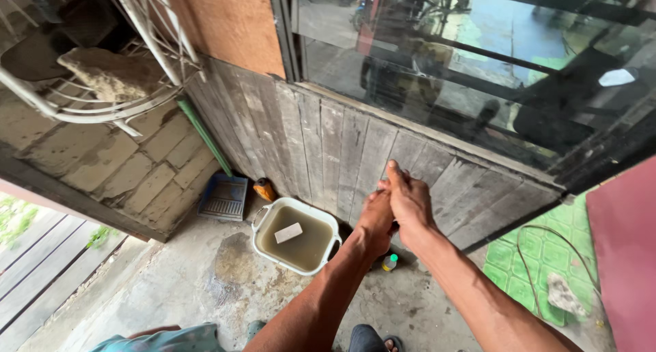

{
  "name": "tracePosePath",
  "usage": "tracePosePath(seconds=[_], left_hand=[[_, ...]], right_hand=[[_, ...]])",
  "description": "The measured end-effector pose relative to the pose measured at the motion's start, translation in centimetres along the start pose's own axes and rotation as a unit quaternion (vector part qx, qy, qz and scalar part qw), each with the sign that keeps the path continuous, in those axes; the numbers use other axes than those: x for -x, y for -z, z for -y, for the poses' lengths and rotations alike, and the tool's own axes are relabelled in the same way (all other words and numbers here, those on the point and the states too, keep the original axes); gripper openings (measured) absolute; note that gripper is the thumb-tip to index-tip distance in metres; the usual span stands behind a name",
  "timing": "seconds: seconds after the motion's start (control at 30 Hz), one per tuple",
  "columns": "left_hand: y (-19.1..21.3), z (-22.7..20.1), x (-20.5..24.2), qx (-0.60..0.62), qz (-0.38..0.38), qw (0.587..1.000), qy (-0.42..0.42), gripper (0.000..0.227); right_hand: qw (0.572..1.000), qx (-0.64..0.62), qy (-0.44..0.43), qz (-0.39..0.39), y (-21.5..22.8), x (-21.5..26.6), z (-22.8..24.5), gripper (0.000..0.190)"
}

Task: The person cleans a cluttered workshop area by wiping a metal surface with a cloth, moving a power strip, and sweeping the floor with a broom. The person handles a cloth, a power strip, and a broom while organizing items on a workbench.

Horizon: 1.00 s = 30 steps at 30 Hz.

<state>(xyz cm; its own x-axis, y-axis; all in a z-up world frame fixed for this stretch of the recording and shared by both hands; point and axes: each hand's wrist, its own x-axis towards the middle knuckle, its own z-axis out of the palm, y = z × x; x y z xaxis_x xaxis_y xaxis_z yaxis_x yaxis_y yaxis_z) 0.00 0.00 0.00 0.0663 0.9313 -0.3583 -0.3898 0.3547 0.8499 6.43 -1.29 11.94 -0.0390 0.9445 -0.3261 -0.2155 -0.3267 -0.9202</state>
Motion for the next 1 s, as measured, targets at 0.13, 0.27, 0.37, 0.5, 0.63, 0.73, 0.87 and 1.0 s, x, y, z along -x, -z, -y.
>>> tracePosePath(seconds=[0.13,0.27,0.37,0.5,0.63,0.73,0.87,1.0], left_hand=[[-1.4,-3.4,1.9,-0.007,-0.051,0.998,0.023,0.036],[-1.4,-5.9,4.3,0.022,-0.001,1.000,0.013,0.030],[-2.1,-6.5,5.1,0.023,-0.077,0.995,-0.063,0.031],[-1.9,-6.7,4.6,0.113,-0.167,0.975,-0.096,0.033],[-1.0,-6.7,3.5,0.200,-0.122,0.968,-0.092,0.033],[0.6,-6.8,3.5,0.270,-0.144,0.951,-0.050,0.040],[1.8,-8.2,2.5,0.361,-0.163,0.917,0.044,0.035],[4.1,-8.2,1.1,0.340,-0.099,0.930,0.096,0.016]], right_hand=[[0.999,-0.040,-0.025,-0.016,-0.2,-0.5,0.8,0.040],[0.990,-0.036,-0.109,-0.081,0.3,-0.7,2.3,0.035],[0.987,-0.120,-0.085,-0.061,0.8,-1.8,2.7,0.026],[0.986,-0.157,-0.057,0.023,1.6,-3.1,0.0,0.011],[0.933,-0.280,-0.205,0.093,0.5,-4.5,-3.1,0.015],[0.945,-0.252,-0.173,0.112,-0.3,-3.9,-4.8,0.007],[0.989,-0.118,-0.016,0.093,-2.2,-1.6,-5.7,0.014],[0.875,0.304,0.363,0.101,-1.8,0.4,-4.4,0.024]])
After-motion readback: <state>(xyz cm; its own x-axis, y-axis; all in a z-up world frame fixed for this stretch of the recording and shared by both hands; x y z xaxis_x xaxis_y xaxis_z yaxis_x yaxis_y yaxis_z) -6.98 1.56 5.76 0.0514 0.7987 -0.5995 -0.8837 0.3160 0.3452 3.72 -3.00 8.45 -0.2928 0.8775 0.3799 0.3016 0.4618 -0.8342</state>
